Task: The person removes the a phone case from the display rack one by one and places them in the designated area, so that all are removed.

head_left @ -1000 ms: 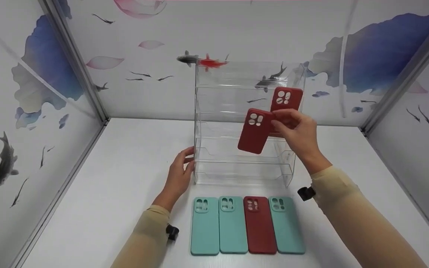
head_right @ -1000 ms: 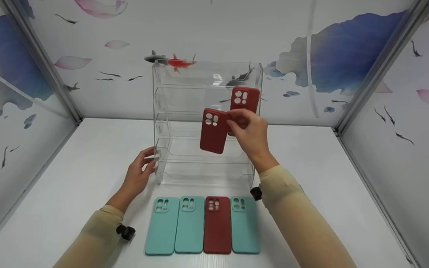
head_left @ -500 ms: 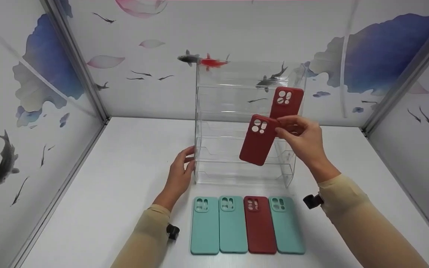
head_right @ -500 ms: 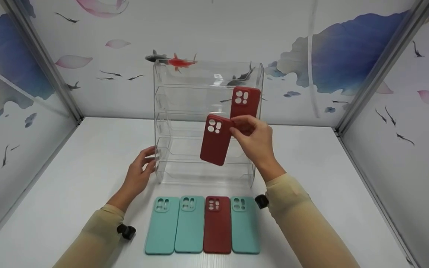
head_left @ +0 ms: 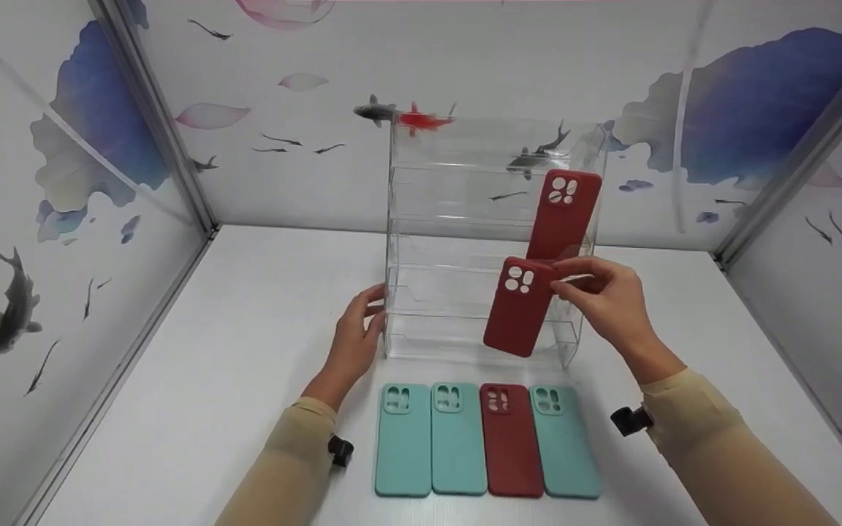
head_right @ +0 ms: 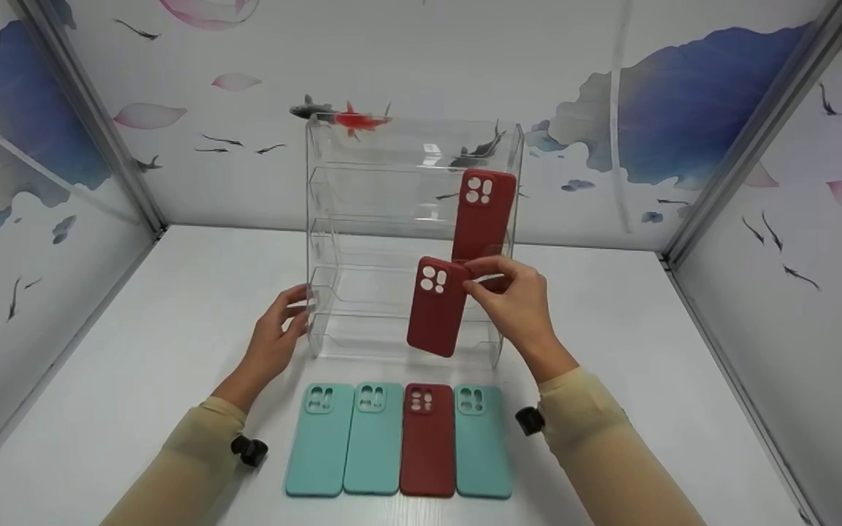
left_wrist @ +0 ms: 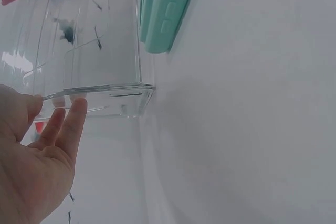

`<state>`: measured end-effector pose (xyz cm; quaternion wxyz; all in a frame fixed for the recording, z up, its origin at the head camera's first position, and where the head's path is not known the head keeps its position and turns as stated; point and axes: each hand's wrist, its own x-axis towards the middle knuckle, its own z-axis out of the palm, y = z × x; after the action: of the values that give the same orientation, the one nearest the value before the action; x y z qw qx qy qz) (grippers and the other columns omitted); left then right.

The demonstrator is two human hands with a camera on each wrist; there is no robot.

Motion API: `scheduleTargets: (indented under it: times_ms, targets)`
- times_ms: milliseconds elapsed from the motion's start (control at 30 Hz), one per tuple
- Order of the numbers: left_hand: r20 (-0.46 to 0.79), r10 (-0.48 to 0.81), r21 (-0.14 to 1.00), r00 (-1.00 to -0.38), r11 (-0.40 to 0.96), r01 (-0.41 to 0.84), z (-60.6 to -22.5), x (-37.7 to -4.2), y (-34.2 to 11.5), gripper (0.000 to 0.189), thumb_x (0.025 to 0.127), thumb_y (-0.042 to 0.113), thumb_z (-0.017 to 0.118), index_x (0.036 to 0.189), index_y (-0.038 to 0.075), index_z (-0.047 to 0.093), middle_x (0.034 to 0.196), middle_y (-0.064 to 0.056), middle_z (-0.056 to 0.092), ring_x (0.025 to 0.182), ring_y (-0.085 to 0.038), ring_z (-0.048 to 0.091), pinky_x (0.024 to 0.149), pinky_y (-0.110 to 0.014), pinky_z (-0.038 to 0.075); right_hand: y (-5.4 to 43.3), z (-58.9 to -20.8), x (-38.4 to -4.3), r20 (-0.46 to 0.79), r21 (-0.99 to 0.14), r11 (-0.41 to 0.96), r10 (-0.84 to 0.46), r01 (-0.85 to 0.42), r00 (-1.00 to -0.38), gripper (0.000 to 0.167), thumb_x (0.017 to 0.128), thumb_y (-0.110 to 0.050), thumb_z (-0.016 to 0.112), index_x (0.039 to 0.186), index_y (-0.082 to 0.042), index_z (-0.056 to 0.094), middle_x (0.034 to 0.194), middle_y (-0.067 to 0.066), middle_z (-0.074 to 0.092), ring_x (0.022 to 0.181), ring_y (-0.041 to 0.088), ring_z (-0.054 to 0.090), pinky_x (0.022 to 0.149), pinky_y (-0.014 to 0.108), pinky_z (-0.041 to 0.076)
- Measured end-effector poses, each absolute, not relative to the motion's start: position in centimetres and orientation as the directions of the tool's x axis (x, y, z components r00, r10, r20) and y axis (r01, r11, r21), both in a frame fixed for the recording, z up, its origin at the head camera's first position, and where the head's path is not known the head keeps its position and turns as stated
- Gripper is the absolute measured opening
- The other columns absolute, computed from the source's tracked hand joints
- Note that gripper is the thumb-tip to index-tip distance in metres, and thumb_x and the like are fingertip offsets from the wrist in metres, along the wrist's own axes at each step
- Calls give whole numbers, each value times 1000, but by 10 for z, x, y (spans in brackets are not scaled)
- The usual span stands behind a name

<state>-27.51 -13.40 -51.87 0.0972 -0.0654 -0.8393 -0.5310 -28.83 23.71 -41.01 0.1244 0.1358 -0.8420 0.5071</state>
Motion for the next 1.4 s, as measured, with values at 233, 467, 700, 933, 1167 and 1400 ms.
scheduleTargets:
  times_ms: [233, 467, 700, 933, 1167, 1400]
  targets:
    - [226, 12, 876, -974, 435, 209, -518, -275, -134, 47, 110, 18, 52, 155, 21, 41, 152, -4, 51, 134, -21, 56, 116, -41, 50, 261, -418, -282, 294, -827, 471, -107, -309, -950, 29, 96, -24, 75, 122, -10, 74, 115, 9, 75, 89, 14, 76, 84, 16, 61]
    - [232, 22, 869, -972, 444, 218, -519, -274, -134, 47, 110, 19, 51, 156, 20, 40, 153, -3, 50, 135, -20, 56, 117, -40, 49, 289, -425, -275, 212, -827, 512, -99, -233, -972, 34, 97, -29, 75, 124, -9, 72, 113, 3, 75, 90, 16, 76, 84, 16, 61]
    - [213, 1, 881, -977, 433, 192, -519, -272, -134, 46, 109, 16, 52, 154, 21, 42, 151, -1, 52, 134, -21, 56, 116, -42, 50, 316, -434, -269, 116, -827, 541, -105, -155, -988, 38, 96, -30, 76, 126, -7, 71, 110, -3, 74, 91, 14, 76, 83, 16, 59]
    - [218, 12, 877, -976, 437, 202, -517, -274, -134, 47, 110, 20, 51, 156, 20, 41, 154, -2, 50, 136, -20, 55, 116, -42, 50, 348, -437, -263, 36, -809, 578, -125, -103, -991, 42, 96, -30, 76, 128, -5, 69, 110, -5, 73, 91, 8, 75, 82, 19, 61]
    - [233, 18, 879, -972, 424, 219, -518, -275, -134, 47, 110, 18, 51, 156, 14, 41, 154, -8, 49, 136, -24, 55, 116, -44, 50, 375, -443, -256, -71, -818, 573, -179, -45, -981, 44, 96, -27, 76, 130, -1, 66, 108, -3, 76, 93, 15, 77, 83, 25, 63]
    - [219, 7, 884, -976, 423, 201, -519, -274, -134, 47, 110, 18, 51, 156, 19, 41, 154, -5, 50, 136, -22, 55, 117, -43, 50, 396, -458, -251, -128, -832, 554, -222, -17, -967, 43, 96, -25, 76, 128, 2, 66, 108, 0, 76, 94, 17, 77, 83, 28, 65]
